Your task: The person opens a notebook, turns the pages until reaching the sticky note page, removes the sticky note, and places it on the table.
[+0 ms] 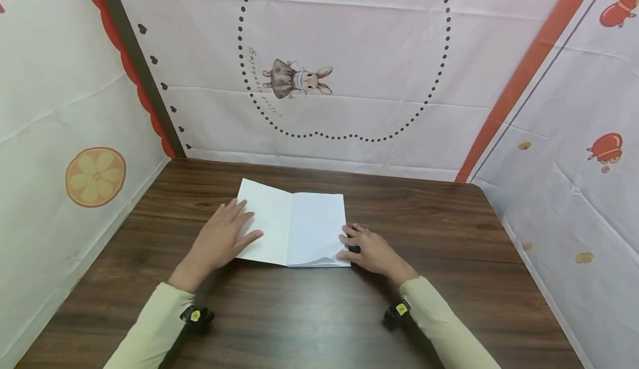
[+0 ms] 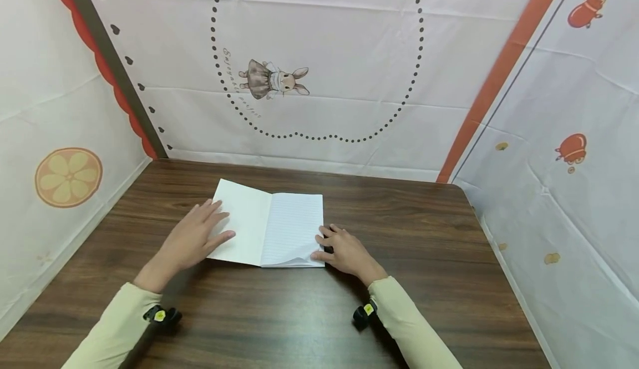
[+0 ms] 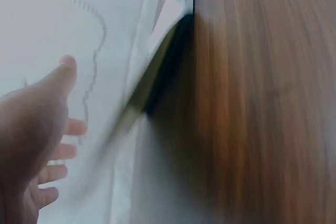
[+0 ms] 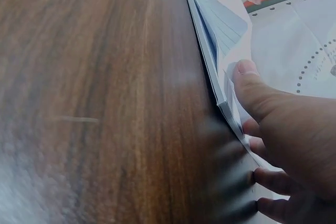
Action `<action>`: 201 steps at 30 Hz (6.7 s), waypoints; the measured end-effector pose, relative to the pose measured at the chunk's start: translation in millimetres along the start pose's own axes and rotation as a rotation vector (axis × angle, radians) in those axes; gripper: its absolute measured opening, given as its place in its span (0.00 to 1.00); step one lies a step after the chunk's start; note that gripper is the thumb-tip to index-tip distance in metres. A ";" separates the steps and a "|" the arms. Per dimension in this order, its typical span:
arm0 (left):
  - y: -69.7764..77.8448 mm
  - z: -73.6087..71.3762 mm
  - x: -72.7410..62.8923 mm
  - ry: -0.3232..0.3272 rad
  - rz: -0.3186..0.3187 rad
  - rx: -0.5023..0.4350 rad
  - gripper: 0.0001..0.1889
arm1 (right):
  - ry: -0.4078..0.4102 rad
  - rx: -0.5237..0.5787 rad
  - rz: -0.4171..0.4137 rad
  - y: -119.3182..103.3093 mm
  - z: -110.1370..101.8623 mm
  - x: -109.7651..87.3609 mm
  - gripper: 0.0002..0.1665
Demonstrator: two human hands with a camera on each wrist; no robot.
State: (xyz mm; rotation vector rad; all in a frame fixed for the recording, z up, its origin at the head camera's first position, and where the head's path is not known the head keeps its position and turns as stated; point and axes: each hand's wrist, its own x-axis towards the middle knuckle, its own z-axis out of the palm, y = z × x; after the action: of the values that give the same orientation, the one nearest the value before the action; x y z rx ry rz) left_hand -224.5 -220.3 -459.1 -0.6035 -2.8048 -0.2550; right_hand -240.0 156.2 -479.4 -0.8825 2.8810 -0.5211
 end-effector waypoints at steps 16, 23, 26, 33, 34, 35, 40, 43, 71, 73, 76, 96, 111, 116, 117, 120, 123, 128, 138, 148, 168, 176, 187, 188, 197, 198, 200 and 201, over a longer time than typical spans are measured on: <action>119.7 45.0 61.1 -0.097 0.457 -0.031 0.31 | -0.001 -0.007 -0.027 4.3 -0.5 2.4 0.37; 133.8 52.7 64.7 -0.076 0.500 0.025 0.21 | -0.010 0.003 -0.021 2.9 0.4 1.6 0.37; 137.4 52.5 65.4 -0.030 0.514 0.043 0.22 | -0.002 0.014 -0.030 3.3 1.4 1.6 0.38; 137.8 50.9 68.3 0.148 0.421 0.052 0.06 | -0.005 -0.014 -0.037 4.9 0.7 1.4 0.42; 136.9 50.1 68.1 0.178 0.410 0.047 0.06 | -0.007 -0.023 -0.032 4.8 0.3 1.3 0.43; 135.9 48.7 67.8 0.205 0.402 0.043 0.07 | -0.012 -0.029 -0.022 4.6 -0.1 1.2 0.44; 121.8 31.9 60.2 0.361 0.343 0.023 0.03 | -0.010 -0.028 -0.015 3.3 -0.9 0.7 0.45; 106.7 15.8 52.3 0.446 0.295 0.039 0.03 | -0.016 -0.027 -0.018 2.6 -1.1 0.3 0.45; 3.4 17.6 -28.1 0.103 0.027 0.080 0.08 | -0.017 0.011 0.004 3.3 1.1 -2.6 0.46; -1.1 19.2 -28.9 0.049 -0.006 0.022 0.07 | -0.019 0.010 0.007 3.8 1.3 -2.6 0.46; -7.0 18.2 -32.2 -0.061 -0.046 -0.049 0.14 | -0.033 0.000 0.011 4.1 0.2 -2.7 0.47; -27.2 20.8 -48.1 -0.224 -0.078 -0.302 0.31 | -0.099 -0.001 -0.037 11.5 -7.6 -3.0 0.47; -25.5 19.7 -44.4 -0.237 -0.092 -0.305 0.31 | 0.023 0.015 0.017 2.0 3.3 -4.6 0.41; -17.4 14.9 -29.5 -0.214 -0.068 -0.212 0.29 | 0.023 0.023 0.039 4.9 2.7 -6.8 0.42; -13.4 12.5 -24.4 -0.201 -0.062 -0.183 0.29 | 0.021 0.025 0.040 5.3 2.4 -6.9 0.41; 4.2 6.2 -6.6 -0.139 -0.042 -0.113 0.28 | 0.015 0.035 0.040 5.4 1.5 -6.7 0.41; 28.8 3.9 13.9 -0.054 0.042 -0.099 0.28 | 0.005 0.036 0.035 5.5 0.8 -6.4 0.41; 78.5 11.7 45.3 0.005 0.239 -0.106 0.26 | 0.005 0.036 0.022 5.5 0.3 -6.2 0.41; 131.4 45.9 62.4 -0.158 0.399 -0.063 0.30 | 0.001 0.042 -0.007 2.3 4.4 -2.1 0.42; 135.5 49.9 69.5 -0.105 0.434 0.041 0.19 | 0.010 0.038 -0.001 3.0 5.4 -2.7 0.41; 109.8 25.5 53.1 0.351 0.198 0.021 0.07 | 0.028 0.002 0.003 0.5 7.7 -4.5 0.46; 59.2 1.1 15.9 0.423 0.101 0.055 0.08 | 0.019 0.040 -0.019 0.9 6.4 -6.2 0.43; 22.2 8.5 -22.0 0.300 0.037 0.168 0.09 | 0.015 0.048 -0.027 1.5 7.4 -6.3 0.43; 21.7 10.6 -23.6 0.281 0.028 0.168 0.09 | 0.013 0.044 -0.023 2.1 7.5 -6.5 0.43; 20.4 19.7 -30.0 0.107 -0.101 0.138 0.10 | -0.005 0.038 -0.002 2.8 7.8 -4.9 0.44; 19.9 19.7 -30.4 0.095 -0.120 0.131 0.11 | -0.005 0.037 -0.002 2.6 7.9 -4.9 0.44; 18.8 19.2 -31.1 0.076 -0.161 0.120 0.14 | -0.009 0.034 0.005 2.5 8.0 -4.9 0.45; 18.2 18.7 -31.4 0.071 -0.178 0.117 0.16 | -0.010 0.031 0.008 2.4 8.0 -5.0 0.45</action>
State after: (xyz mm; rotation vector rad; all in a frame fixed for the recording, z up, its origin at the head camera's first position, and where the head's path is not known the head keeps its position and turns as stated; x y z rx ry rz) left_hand -193.2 -211.7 -483.9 -0.3134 -2.7827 -0.1420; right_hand -235.7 158.5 -487.9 -0.8664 2.8581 -0.5581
